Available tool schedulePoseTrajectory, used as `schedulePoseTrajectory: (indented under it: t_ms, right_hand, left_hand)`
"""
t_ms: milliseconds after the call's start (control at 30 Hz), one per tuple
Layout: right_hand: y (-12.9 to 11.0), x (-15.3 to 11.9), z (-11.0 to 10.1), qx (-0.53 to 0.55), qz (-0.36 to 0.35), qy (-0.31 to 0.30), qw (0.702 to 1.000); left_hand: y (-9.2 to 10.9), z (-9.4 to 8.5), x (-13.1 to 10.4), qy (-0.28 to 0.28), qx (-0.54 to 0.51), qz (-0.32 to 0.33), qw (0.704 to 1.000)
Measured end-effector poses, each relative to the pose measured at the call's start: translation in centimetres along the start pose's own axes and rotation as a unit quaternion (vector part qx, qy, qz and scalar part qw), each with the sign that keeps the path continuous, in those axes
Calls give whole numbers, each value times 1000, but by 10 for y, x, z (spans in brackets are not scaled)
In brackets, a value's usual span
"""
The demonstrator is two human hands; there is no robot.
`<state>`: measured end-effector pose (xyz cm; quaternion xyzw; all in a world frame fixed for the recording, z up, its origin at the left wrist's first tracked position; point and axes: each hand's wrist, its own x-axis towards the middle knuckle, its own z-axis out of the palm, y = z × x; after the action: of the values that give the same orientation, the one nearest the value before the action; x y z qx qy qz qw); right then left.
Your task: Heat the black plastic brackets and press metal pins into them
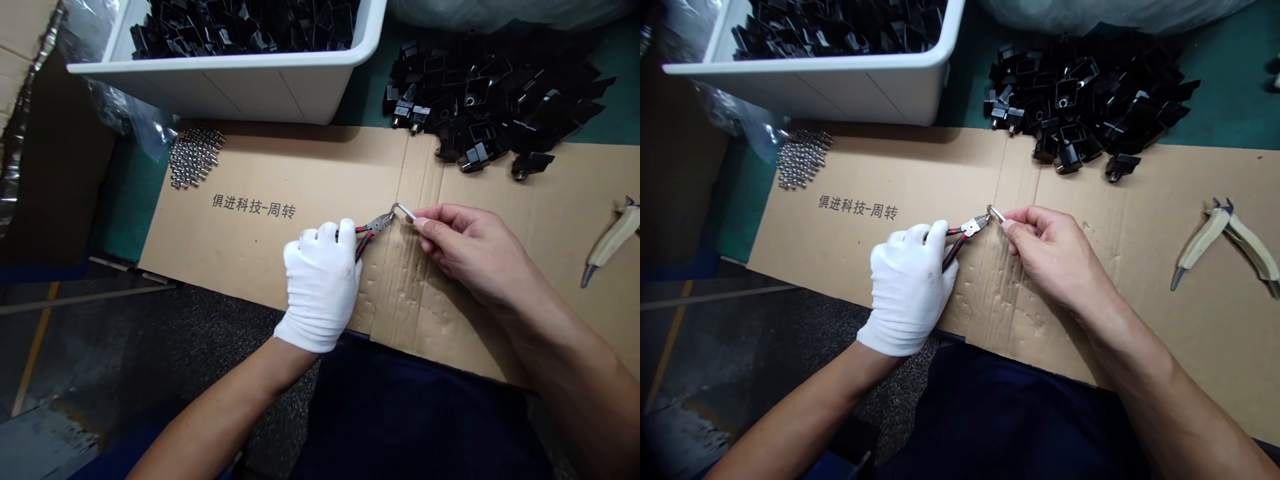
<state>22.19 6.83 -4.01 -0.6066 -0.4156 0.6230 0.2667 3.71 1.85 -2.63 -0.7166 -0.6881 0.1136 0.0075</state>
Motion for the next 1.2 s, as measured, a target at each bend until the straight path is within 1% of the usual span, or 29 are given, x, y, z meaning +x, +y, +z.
schedulePoseTrajectory:
  t_ms: [167,400,567,733,867,967,1067,1133,1200]
  right_hand:
    - [0,-1,1,5,2,-4,1000]
    - [-1,-1,3,-8,-10,-6,1000]
    - [-3,-1,5,-10,-21,-4,1000]
    - [2,-4,-1,15,-22,8,1000]
    - [8,-7,-7,49,-3,-1,999]
    - [12,-10,-9,69,-6,-3,998]
    - [14,-13,-8,71,-31,6,997]
    - [12,-17,-8,80,-48,12,996]
    - [10,-22,-9,83,-60,16,995]
  left_hand:
    - [-1,0,1,-10,6,-5,1000]
    - [-2,2,0,2,21,4,1000]
    - [-3,3,0,-11,17,2,1000]
    - [-4,3,1,-21,9,0,1000]
    - [-8,6,1,-24,-16,-6,1000]
    - [-11,10,0,-29,-77,-12,997]
    - [-15,11,-3,-29,-198,-20,980]
    - [-17,9,-4,-24,-304,-16,952]
    - [-20,4,-4,-28,-406,0,913]
